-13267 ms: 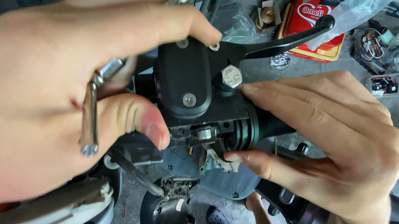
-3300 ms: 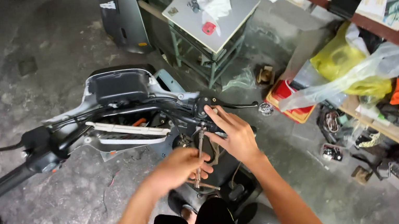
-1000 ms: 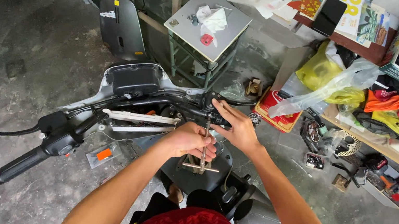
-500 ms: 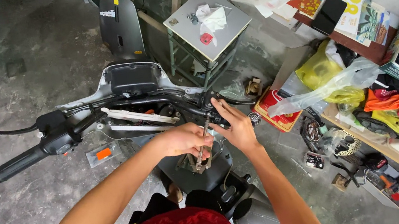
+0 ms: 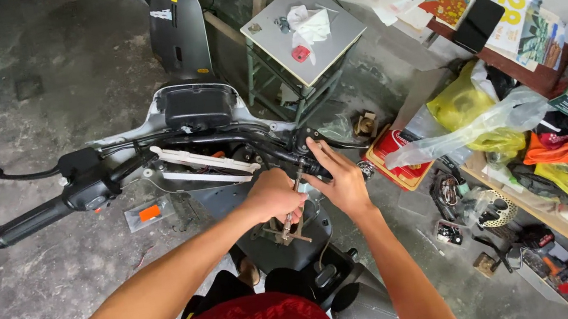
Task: Tightening or loosening bolts on a motorcycle handlebar brake master cylinder assembly using a T-handle wrench.
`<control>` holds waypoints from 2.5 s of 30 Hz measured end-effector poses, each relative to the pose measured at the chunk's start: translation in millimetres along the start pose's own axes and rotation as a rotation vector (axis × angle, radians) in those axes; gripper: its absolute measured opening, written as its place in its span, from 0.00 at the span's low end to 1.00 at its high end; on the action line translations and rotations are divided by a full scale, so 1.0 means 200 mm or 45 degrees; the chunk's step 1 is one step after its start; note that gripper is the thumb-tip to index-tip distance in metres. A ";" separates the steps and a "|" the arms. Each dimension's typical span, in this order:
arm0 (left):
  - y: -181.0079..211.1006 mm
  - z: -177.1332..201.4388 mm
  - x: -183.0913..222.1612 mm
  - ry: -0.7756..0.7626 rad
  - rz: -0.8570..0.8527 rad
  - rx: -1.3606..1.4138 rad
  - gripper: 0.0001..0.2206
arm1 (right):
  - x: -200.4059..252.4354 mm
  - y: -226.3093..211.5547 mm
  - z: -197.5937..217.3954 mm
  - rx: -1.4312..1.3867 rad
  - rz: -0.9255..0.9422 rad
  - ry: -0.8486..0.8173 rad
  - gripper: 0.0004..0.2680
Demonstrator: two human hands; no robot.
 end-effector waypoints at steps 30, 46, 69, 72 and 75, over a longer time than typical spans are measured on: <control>-0.31 -0.34 0.28 1.117 -0.861 -0.355 0.22 | -0.03 -0.04 0.00 -0.056 0.039 0.033 0.30; -0.62 -0.47 -0.06 0.325 -0.766 1.662 0.18 | -0.01 -0.02 -0.04 -0.010 -0.006 0.017 0.30; -0.48 -0.39 0.05 -0.316 -0.570 2.310 0.18 | -0.02 -0.02 -0.03 -0.069 0.009 0.005 0.31; -0.52 -0.41 -0.02 -0.156 -0.576 2.149 0.18 | -0.02 -0.02 -0.03 -0.091 -0.008 -0.012 0.31; -0.62 -0.43 -0.12 -0.037 -0.765 1.892 0.16 | -0.01 -0.02 -0.03 -0.009 0.030 0.005 0.31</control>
Point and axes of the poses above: each hand's wrist, its own x-axis away from the middle knuckle, its own z-axis out of the back of the hand, y = z × x, the point moved 2 cm from there along -x, towards the middle knuckle, and after that the axes turned 3 degrees about z, right-handed, at the moved point
